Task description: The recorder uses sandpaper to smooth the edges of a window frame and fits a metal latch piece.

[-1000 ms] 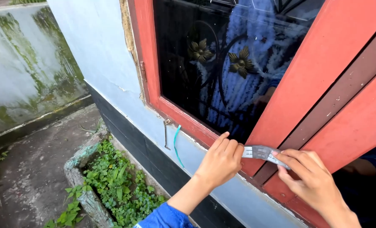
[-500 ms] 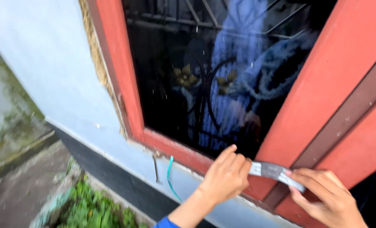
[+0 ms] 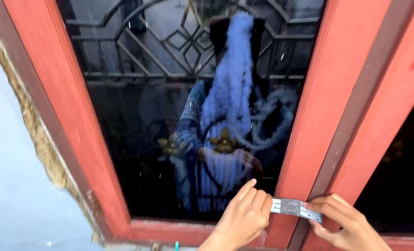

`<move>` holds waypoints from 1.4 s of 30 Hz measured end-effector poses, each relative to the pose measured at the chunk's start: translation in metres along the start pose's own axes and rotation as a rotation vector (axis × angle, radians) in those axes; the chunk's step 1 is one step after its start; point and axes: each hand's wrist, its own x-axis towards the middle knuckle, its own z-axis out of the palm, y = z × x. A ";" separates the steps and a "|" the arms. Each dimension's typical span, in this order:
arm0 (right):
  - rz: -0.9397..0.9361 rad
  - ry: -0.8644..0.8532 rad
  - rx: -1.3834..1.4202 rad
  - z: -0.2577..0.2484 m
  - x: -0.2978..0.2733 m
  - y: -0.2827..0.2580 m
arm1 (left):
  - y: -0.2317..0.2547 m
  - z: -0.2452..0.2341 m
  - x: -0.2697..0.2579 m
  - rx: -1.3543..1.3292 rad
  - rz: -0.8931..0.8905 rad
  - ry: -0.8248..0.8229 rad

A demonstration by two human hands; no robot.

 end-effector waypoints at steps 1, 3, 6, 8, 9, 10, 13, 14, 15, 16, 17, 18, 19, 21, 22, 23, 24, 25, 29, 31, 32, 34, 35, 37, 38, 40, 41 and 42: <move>0.099 -0.075 0.013 -0.010 0.013 -0.015 | -0.009 -0.008 0.010 0.012 0.010 0.038; -0.112 0.136 -0.088 -0.053 0.060 -0.052 | -0.044 -0.054 0.058 0.003 0.048 0.147; -0.411 0.469 -0.294 -0.116 0.149 -0.107 | -0.105 -0.125 0.139 0.130 0.160 0.327; -0.509 0.566 -0.406 -0.153 0.201 -0.134 | -0.140 -0.150 0.180 0.260 0.215 0.409; -0.642 0.632 -0.478 -0.169 0.228 -0.145 | -0.159 -0.157 0.196 0.287 0.183 0.458; -0.777 0.693 -0.550 -0.184 0.254 -0.156 | -0.178 -0.164 0.211 0.314 0.150 0.508; -0.853 0.685 -0.560 -0.205 0.301 -0.152 | -0.217 -0.172 0.241 0.442 0.164 0.554; -0.860 0.690 -0.562 -0.206 0.307 -0.150 | -0.220 -0.174 0.244 0.448 0.165 0.559; -0.856 0.678 -0.519 -0.205 0.310 -0.147 | -0.221 -0.173 0.245 0.440 0.152 0.555; -0.852 0.666 -0.477 -0.204 0.314 -0.143 | -0.222 -0.171 0.245 0.431 0.139 0.551; -0.853 0.654 -0.469 -0.201 0.310 -0.141 | -0.215 -0.173 0.242 0.429 0.127 0.544; -0.821 0.663 -0.484 -0.198 0.306 -0.140 | -0.207 -0.175 0.238 0.387 0.134 0.574; -0.793 0.686 -0.496 -0.196 0.306 -0.140 | -0.202 -0.180 0.237 0.356 0.151 0.605; -0.792 0.708 -0.532 -0.191 0.305 -0.131 | -0.208 -0.172 0.231 0.395 0.138 0.571; -0.786 0.727 -0.579 -0.189 0.303 -0.125 | -0.211 -0.168 0.228 0.425 0.127 0.543; -0.785 0.728 -0.569 -0.184 0.298 -0.123 | -0.210 -0.168 0.225 0.429 0.126 0.535; -0.774 0.733 -0.599 -0.180 0.294 -0.120 | -0.209 -0.168 0.222 0.453 0.142 0.517; -0.765 0.737 -0.631 -0.177 0.289 -0.118 | -0.208 -0.168 0.220 0.476 0.156 0.501; -0.734 0.737 -0.732 -0.162 0.265 -0.110 | -0.199 -0.158 0.202 0.442 0.163 0.482; -0.714 0.730 -0.722 -0.154 0.256 -0.105 | -0.188 -0.156 0.192 0.384 0.142 0.446; -0.712 0.726 -0.721 -0.151 0.253 -0.103 | -0.185 -0.152 0.188 0.381 0.140 0.443; -0.685 0.718 -0.706 -0.143 0.246 -0.098 | -0.180 -0.144 0.178 0.369 0.119 0.458; -0.680 0.710 -0.705 -0.142 0.244 -0.098 | -0.178 -0.143 0.176 0.362 0.115 0.453; -0.684 0.691 -0.725 -0.141 0.240 -0.097 | -0.174 -0.140 0.172 0.396 0.089 0.424; -0.682 0.685 -0.724 -0.139 0.237 -0.096 | -0.173 -0.138 0.171 0.392 0.085 0.421; -0.697 0.677 -0.702 -0.134 0.232 -0.096 | -0.171 -0.136 0.167 0.448 0.086 0.380; -0.693 0.669 -0.698 -0.131 0.228 -0.096 | -0.169 -0.134 0.162 0.444 0.082 0.373; -0.684 0.659 -0.690 -0.127 0.224 -0.095 | -0.167 -0.132 0.158 0.442 0.089 0.372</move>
